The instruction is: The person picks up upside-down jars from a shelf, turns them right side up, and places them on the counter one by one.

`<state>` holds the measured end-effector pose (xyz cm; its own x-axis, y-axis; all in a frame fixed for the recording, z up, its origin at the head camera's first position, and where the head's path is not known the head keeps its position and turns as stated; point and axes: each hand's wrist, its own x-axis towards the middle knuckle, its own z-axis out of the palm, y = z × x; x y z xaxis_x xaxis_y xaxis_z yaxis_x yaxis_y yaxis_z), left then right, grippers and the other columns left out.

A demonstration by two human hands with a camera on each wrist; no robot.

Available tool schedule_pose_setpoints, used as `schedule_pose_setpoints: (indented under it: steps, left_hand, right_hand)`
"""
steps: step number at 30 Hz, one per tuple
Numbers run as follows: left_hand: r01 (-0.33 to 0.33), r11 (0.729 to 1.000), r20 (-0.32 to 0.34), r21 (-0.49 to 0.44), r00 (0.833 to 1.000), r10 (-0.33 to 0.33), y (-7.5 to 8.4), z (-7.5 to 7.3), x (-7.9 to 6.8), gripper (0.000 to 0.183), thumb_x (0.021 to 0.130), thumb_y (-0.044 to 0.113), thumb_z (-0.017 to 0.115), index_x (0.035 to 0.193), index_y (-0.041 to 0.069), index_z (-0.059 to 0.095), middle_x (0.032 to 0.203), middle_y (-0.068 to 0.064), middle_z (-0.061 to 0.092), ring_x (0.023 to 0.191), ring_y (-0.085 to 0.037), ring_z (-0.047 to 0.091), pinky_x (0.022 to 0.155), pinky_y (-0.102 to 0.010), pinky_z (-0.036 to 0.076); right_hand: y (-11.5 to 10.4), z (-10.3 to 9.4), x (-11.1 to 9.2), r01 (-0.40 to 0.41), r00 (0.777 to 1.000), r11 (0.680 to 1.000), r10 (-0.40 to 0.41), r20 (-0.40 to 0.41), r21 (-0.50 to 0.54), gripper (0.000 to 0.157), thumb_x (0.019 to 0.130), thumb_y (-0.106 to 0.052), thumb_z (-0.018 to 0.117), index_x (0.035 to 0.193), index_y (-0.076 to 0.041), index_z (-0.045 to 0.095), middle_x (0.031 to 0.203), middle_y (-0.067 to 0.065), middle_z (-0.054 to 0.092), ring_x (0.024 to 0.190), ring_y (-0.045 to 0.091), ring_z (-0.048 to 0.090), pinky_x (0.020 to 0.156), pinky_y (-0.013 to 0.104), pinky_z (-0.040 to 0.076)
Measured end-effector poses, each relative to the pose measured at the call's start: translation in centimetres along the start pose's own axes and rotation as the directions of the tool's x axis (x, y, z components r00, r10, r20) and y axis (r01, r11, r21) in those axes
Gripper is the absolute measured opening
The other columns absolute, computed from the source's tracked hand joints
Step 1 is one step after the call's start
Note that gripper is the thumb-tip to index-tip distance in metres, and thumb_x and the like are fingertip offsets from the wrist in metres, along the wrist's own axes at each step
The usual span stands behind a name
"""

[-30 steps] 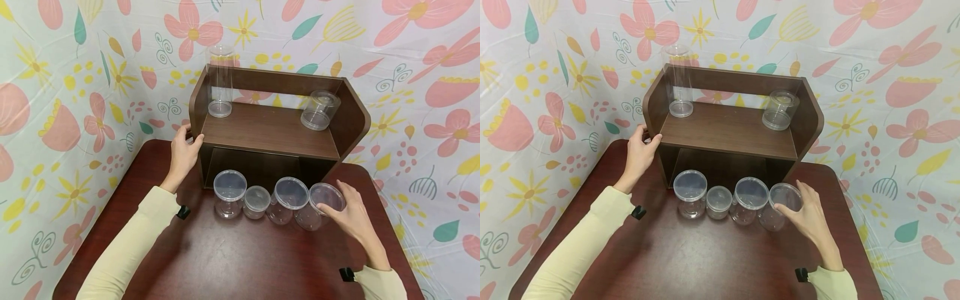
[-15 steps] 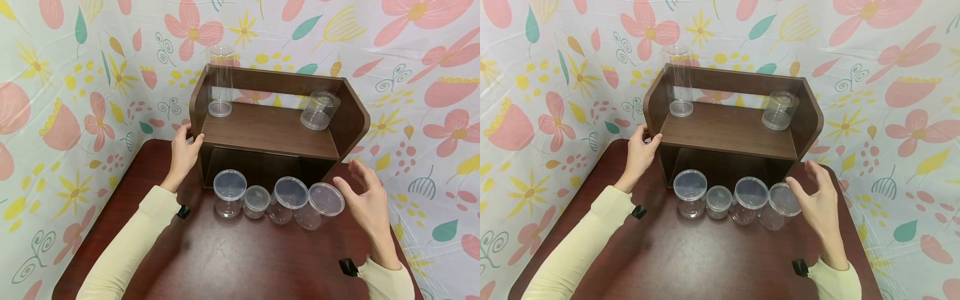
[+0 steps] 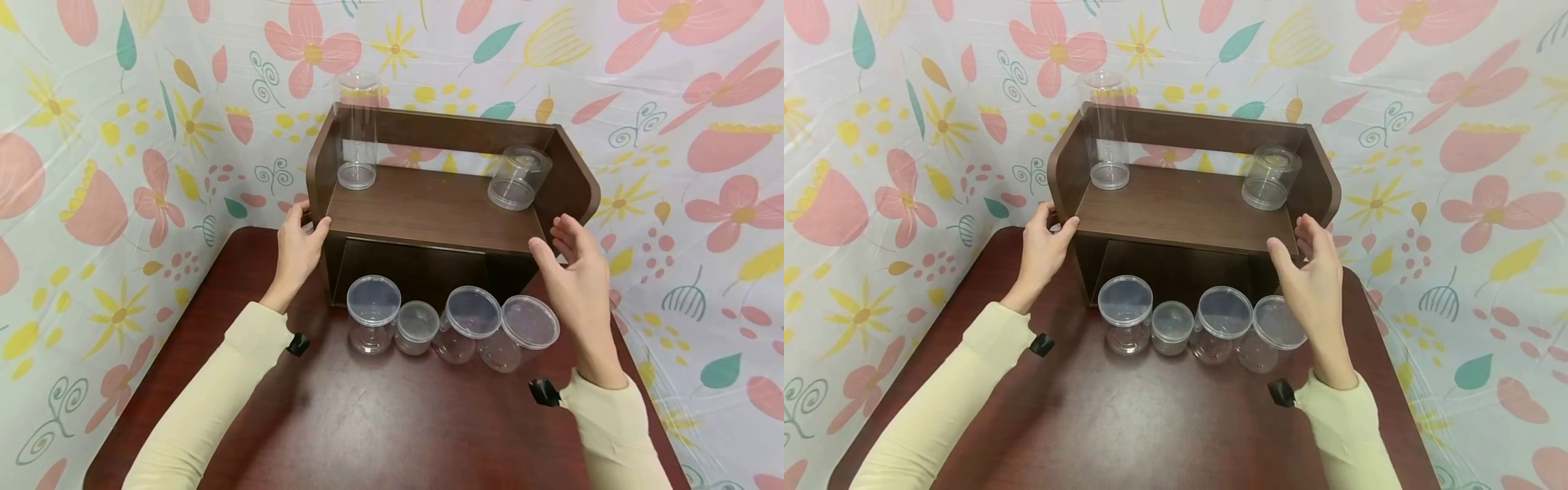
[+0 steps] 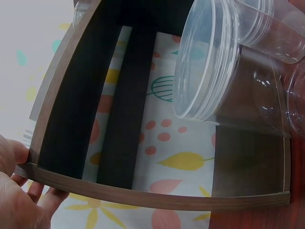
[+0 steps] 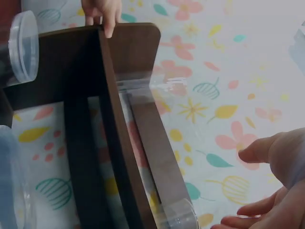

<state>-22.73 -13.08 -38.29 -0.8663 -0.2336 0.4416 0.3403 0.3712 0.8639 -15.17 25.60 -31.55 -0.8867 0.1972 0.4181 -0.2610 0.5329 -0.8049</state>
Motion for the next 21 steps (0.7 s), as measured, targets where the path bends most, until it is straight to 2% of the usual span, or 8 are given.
schedule_pose_setpoints:
  steps: [9, 21]
  left_hand:
    - [-0.004, 1.0, 0.001, -0.012, 1.0, 0.004, 0.0, 0.0, 0.0, 0.038, 0.097, 0.008, 0.069, 0.131, -0.007, 0.06, 0.124, -0.026, 0.06, 0.121, -0.037, 0.061, 0.103, -0.049, 0.053]
    - [-0.002, 1.0, 0.003, -0.016, 1.0, 0.002, 0.0, 0.0, -0.1, 0.037, 0.098, 0.009, 0.069, 0.131, -0.007, 0.06, 0.124, -0.024, 0.061, 0.121, -0.035, 0.061, 0.103, -0.044, 0.053]
  right_hand:
    - [-0.4, 2.2, 3.5, -0.066, 0.997, 0.997, 0.067, 0.036, -0.03, 0.072, 0.099, -0.029, 0.065, 0.155, 0.006, 0.036, 0.154, 0.023, 0.042, 0.141, 0.036, 0.045, 0.119, 0.041, 0.036]
    - [-0.4, 4.4, 8.2, -0.128, 0.992, 0.981, 0.123, -0.043, -0.143, 0.075, 0.095, -0.032, 0.062, 0.152, 0.01, 0.037, 0.149, 0.028, 0.043, 0.135, 0.037, 0.042, 0.117, 0.043, 0.034]
